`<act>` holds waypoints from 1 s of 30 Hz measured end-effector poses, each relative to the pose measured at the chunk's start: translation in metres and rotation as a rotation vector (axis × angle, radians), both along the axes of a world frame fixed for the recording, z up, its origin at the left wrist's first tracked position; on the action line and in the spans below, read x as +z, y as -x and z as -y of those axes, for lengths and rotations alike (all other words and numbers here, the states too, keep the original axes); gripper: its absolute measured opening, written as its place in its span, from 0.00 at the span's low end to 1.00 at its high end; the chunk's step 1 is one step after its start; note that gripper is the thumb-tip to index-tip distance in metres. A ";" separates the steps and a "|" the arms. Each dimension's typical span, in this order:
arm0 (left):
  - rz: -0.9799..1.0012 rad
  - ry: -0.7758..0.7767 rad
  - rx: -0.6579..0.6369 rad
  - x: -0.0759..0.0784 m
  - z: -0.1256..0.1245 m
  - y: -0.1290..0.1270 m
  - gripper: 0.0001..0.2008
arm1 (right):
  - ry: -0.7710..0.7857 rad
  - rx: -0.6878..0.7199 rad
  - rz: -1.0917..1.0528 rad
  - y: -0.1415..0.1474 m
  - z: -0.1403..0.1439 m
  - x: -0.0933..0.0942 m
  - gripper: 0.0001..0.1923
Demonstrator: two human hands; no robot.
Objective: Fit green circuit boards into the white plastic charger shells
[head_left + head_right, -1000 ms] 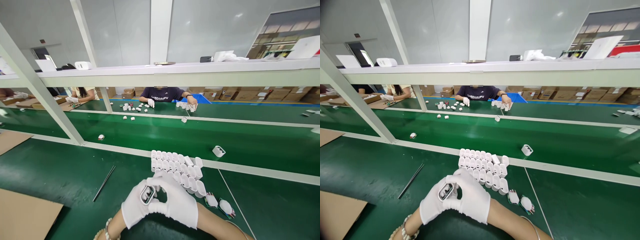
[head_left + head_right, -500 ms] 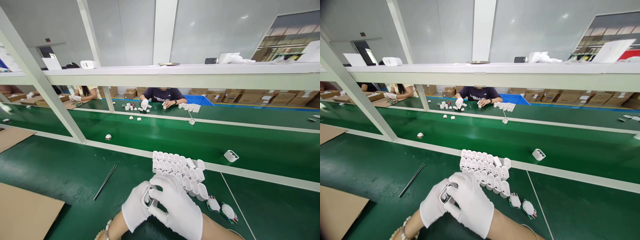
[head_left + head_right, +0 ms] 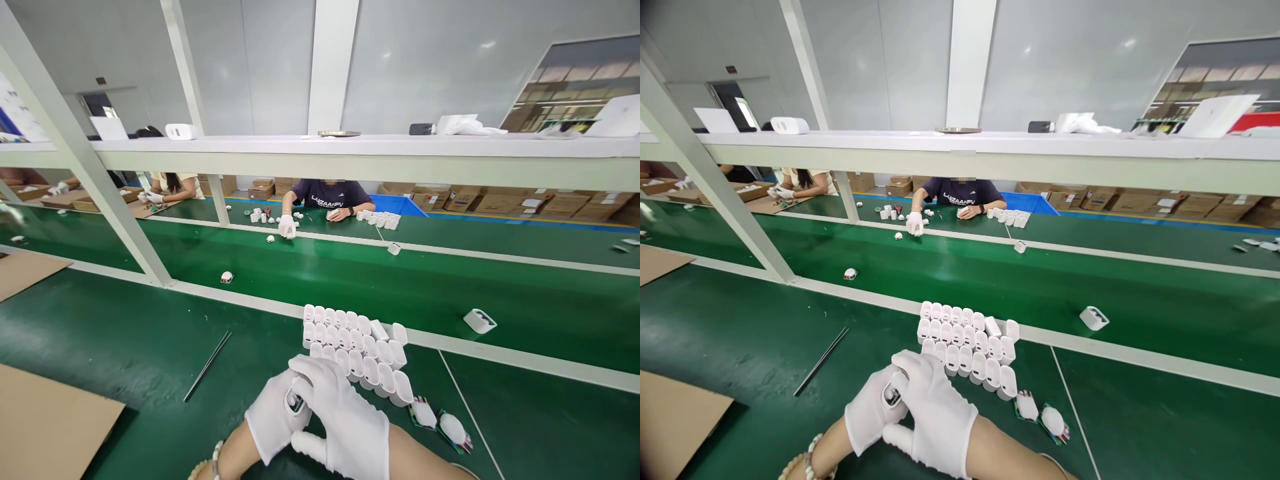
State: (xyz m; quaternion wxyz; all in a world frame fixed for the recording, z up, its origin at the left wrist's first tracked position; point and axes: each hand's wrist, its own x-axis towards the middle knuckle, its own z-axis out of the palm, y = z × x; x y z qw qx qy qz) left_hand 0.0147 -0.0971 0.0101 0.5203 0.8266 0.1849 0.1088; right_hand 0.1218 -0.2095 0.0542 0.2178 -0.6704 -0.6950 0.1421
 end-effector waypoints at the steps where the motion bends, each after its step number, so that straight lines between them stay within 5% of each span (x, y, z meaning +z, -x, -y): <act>1: 0.000 -0.009 -0.002 -0.001 0.000 0.000 0.09 | 0.019 0.000 0.010 -0.001 0.000 0.002 0.25; 6: 0.090 -0.063 0.036 -0.004 -0.002 0.001 0.09 | 0.109 0.077 -0.020 -0.013 0.003 0.030 0.41; 11: -0.009 -0.136 0.130 -0.001 0.000 0.004 0.06 | -0.029 0.052 -0.052 -0.026 0.006 0.050 0.38; 22: 0.077 -0.199 0.061 -0.007 0.000 0.005 0.02 | 0.048 0.074 -0.092 -0.018 -0.003 0.024 0.24; 30: 0.148 -0.054 0.039 -0.013 -0.002 0.001 0.05 | -0.047 0.070 0.014 -0.005 -0.006 0.010 0.32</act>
